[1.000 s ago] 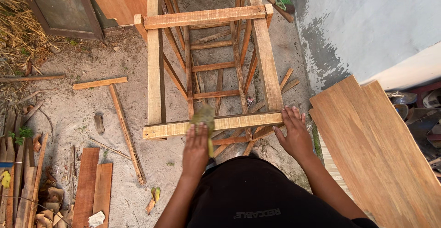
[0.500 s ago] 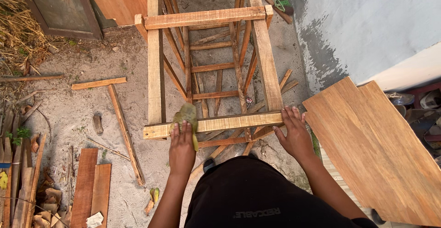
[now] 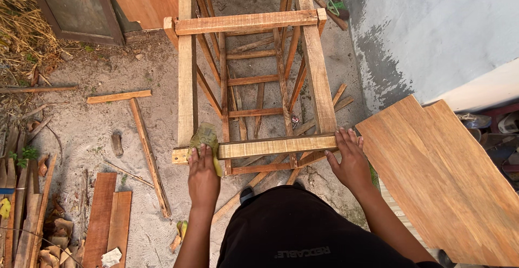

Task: The person sands the surface and edges of a wooden frame structure using a piece of sandpaper held by hand.

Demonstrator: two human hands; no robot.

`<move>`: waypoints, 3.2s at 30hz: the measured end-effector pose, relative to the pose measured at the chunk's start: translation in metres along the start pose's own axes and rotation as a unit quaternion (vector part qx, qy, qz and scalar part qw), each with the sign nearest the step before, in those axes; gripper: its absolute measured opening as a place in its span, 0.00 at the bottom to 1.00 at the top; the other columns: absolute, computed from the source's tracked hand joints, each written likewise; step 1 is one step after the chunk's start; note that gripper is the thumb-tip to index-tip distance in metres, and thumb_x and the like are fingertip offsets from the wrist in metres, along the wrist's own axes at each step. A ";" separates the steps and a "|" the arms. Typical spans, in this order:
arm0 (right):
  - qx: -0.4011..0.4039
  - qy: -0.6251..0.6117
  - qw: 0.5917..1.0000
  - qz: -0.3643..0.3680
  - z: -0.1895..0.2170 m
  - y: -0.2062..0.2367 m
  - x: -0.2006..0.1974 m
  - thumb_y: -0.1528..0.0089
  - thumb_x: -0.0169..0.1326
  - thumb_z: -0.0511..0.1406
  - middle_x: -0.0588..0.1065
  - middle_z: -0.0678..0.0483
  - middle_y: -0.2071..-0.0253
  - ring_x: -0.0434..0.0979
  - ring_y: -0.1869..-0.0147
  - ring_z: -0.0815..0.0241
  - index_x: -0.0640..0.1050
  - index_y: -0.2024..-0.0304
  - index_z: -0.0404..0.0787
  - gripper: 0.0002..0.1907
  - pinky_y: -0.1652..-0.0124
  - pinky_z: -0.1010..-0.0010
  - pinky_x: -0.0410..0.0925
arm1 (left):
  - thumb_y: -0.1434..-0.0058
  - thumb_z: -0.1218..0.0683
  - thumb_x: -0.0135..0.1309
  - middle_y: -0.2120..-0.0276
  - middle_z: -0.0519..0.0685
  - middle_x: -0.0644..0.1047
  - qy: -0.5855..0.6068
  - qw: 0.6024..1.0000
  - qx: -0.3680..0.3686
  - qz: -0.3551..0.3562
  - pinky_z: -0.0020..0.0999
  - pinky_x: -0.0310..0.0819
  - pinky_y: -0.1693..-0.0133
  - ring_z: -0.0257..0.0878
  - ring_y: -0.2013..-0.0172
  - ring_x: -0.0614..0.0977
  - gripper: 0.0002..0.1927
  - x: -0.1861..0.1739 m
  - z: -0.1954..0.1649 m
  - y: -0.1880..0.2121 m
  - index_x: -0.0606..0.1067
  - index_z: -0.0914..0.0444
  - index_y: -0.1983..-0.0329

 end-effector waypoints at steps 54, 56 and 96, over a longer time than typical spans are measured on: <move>0.019 0.005 1.000 -0.013 -0.008 -0.002 0.004 0.39 0.57 0.45 0.65 0.44 0.29 0.56 0.21 0.46 0.68 0.33 0.36 0.35 0.26 0.48 0.44 | 0.36 0.69 0.44 0.35 0.57 0.69 0.037 0.996 0.075 -0.007 0.49 0.55 0.32 0.55 0.33 0.67 0.26 0.002 0.005 0.019 0.68 0.66 0.34; 0.020 0.009 1.000 -0.012 -0.008 -0.003 0.005 0.39 0.57 0.46 0.65 0.44 0.29 0.55 0.21 0.45 0.68 0.34 0.35 0.35 0.26 0.48 0.43 | 0.37 0.69 0.45 0.35 0.58 0.69 0.060 0.990 0.123 -0.020 0.49 0.55 0.32 0.56 0.34 0.68 0.26 0.004 -0.013 0.024 0.68 0.67 0.35; 0.048 0.005 0.999 -0.009 -0.013 -0.001 -0.002 0.40 0.59 0.45 0.65 0.48 0.28 0.56 0.21 0.49 0.69 0.33 0.40 0.34 0.26 0.52 0.47 | 0.39 0.69 0.48 0.38 0.59 0.73 0.060 0.985 0.156 -0.040 0.50 0.61 0.37 0.55 0.37 0.72 0.26 -0.003 0.021 0.022 0.70 0.66 0.37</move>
Point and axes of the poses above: each hand's wrist, its own y-axis away from the middle knuckle, its own x-axis out of the palm, z = x × y, the point moved 7 cm from there along -y, towards the middle knuckle
